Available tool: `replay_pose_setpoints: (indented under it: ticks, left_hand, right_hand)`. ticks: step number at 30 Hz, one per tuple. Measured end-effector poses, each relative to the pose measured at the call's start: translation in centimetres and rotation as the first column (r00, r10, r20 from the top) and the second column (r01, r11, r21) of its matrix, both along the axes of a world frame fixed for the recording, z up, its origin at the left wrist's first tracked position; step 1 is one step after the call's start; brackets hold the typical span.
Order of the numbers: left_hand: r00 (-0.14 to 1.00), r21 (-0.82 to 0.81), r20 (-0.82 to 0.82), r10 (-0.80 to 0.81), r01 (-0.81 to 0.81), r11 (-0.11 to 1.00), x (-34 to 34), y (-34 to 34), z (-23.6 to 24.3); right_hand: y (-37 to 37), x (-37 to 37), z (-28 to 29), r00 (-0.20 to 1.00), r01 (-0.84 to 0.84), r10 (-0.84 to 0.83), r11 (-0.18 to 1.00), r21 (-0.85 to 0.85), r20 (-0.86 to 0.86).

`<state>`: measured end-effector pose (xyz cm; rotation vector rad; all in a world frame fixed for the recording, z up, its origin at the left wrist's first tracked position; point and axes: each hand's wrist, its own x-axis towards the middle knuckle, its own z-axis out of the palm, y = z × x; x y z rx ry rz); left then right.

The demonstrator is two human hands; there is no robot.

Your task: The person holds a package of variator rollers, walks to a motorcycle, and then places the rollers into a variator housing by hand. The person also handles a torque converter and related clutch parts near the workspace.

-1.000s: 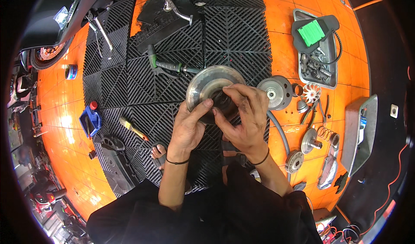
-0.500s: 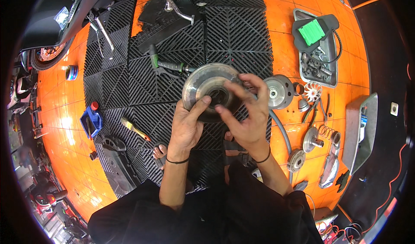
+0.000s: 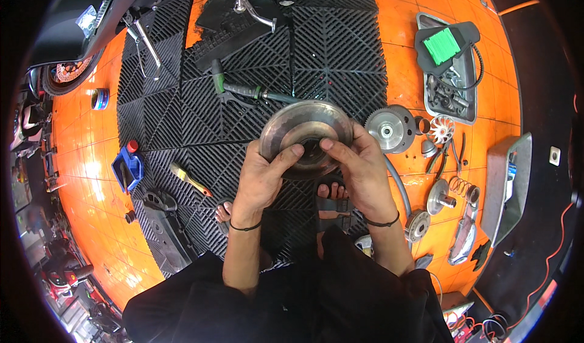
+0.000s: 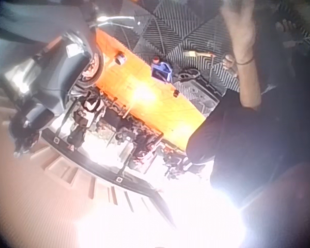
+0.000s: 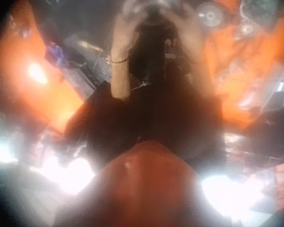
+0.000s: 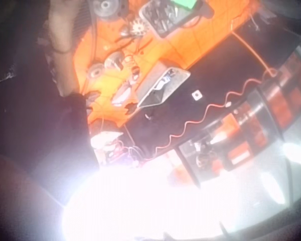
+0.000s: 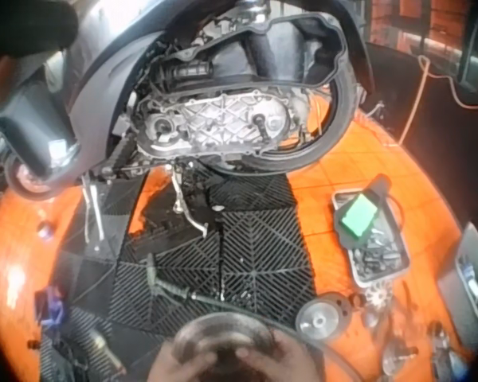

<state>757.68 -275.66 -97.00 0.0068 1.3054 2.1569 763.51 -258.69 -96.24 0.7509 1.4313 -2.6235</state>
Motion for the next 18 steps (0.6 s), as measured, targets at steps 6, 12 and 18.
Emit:
replay_pose_setpoints:
  ticks: [6, 12, 18]
  left_hand:
    - [1.000, -0.077, -0.022, -0.011, 0.010, 0.997, 0.0, -0.1, 0.3]
    - [0.990, -0.123, -0.082, 0.118, -0.128, 0.984, 0.1, 2.3, 1.0]
    - [0.995, -0.131, -0.033, 0.091, -0.095, 0.987, 0.3, 2.7, 0.2]
  right_hand:
    - [-0.3, -0.3, 1.4, 0.999, -0.037, 0.033, 0.992, 0.123, 0.038]
    - [-1.7, -1.4, -0.2, 0.961, 0.274, -0.272, 0.961, 0.046, -0.042]
    - [-2.3, -0.6, -2.3, 0.930, 0.369, -0.354, 0.884, 0.288, -0.104]
